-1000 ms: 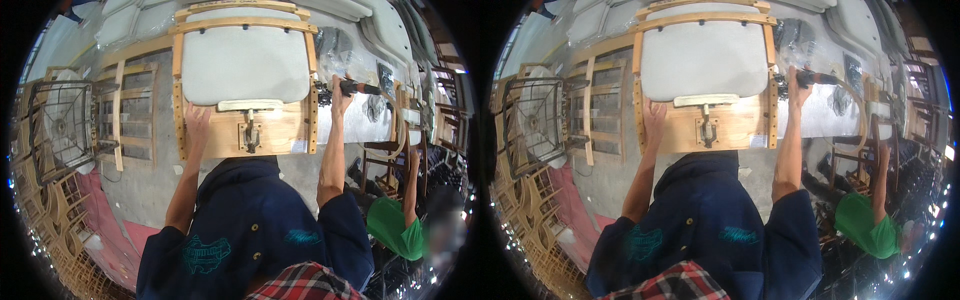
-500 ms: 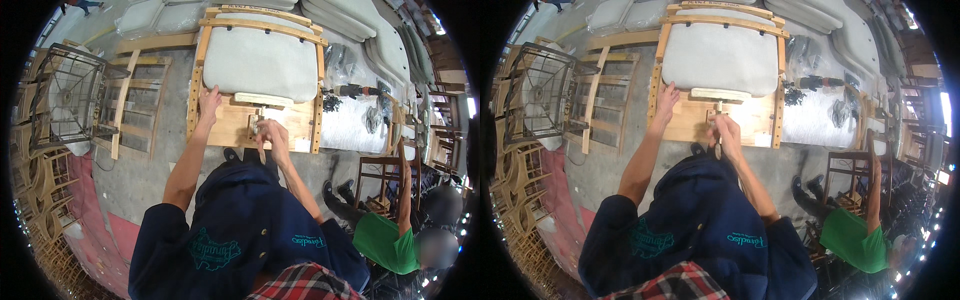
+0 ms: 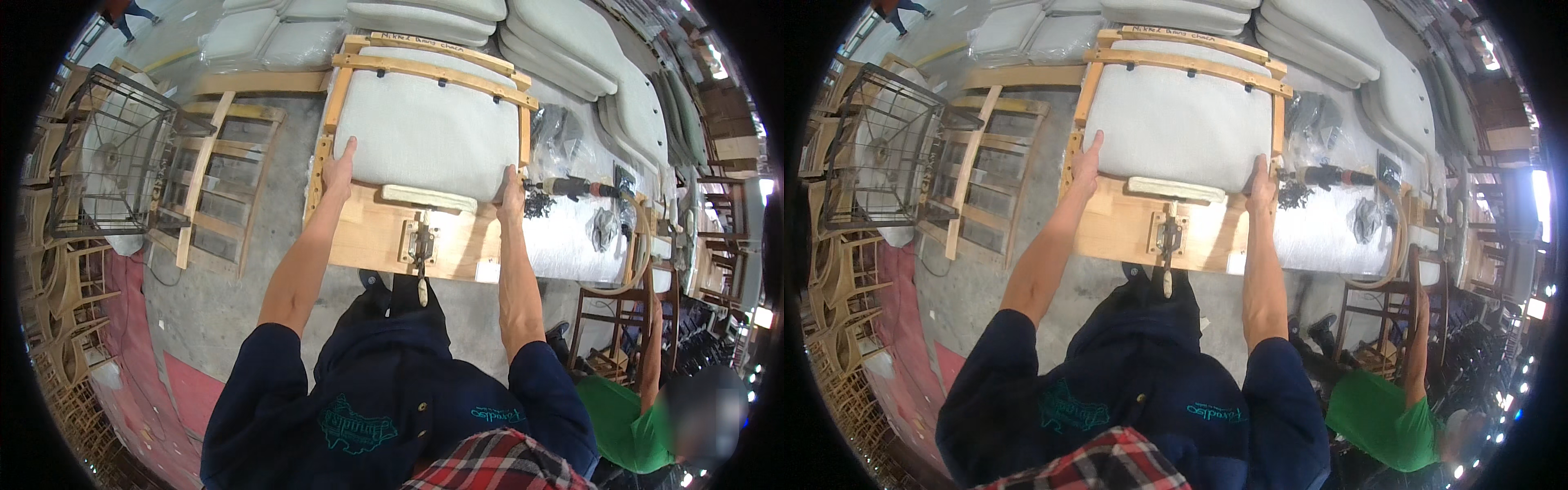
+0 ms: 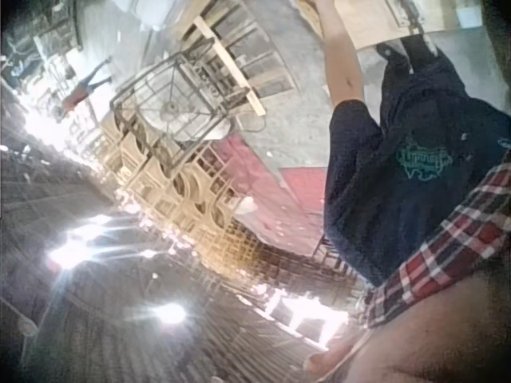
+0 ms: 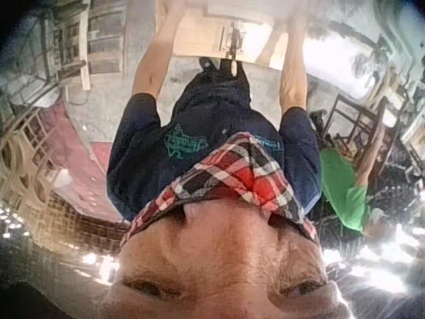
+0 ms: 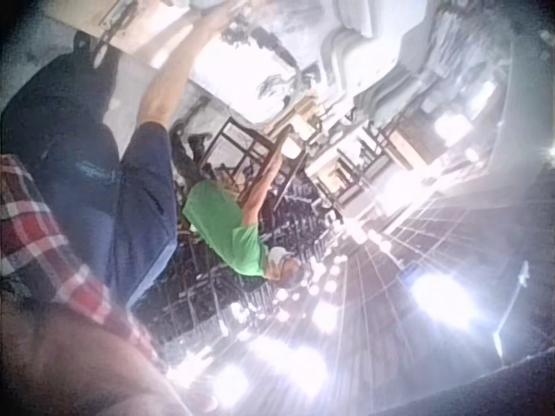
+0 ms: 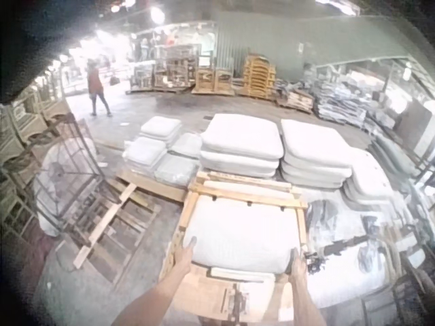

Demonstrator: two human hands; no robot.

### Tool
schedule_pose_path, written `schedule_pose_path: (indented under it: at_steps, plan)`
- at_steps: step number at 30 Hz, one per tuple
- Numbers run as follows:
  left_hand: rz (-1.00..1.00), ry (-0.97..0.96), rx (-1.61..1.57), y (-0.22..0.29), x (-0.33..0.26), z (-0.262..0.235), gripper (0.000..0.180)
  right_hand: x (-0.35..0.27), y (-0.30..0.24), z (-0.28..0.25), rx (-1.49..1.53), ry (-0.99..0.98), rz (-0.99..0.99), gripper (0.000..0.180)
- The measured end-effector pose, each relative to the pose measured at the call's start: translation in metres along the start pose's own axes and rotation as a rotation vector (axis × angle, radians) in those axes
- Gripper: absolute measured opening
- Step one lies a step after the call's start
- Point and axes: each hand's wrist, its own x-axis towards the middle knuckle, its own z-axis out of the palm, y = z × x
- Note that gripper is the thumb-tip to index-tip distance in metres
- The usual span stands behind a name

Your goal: The person places a white upholstered seat cushion onto a wooden chair frame and secures it using a pneumatic drill and screws. The person repeats this process for a second cushion, aligning and fastening each one to the frame.

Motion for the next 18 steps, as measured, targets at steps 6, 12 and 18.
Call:
schedule_pose_path:
  at_steps: [6, 12, 18]
  plan:
    - [0.141, -0.007, 0.143, 0.032, -0.035, -0.009, 0.102, 0.001, -0.014, -0.009, -0.415, 0.234, -0.061, 0.108]
    - [0.127, 0.005, 0.218, 0.036, -0.029, -0.025, 0.086, -0.006, -0.039, -0.019, -0.538, 0.142, -0.049, 0.099]
    - [-0.017, -0.402, -0.077, 0.081, -0.021, -0.019, 0.085, 0.030, -0.076, -0.002, -0.498, -0.058, 0.147, 0.096]
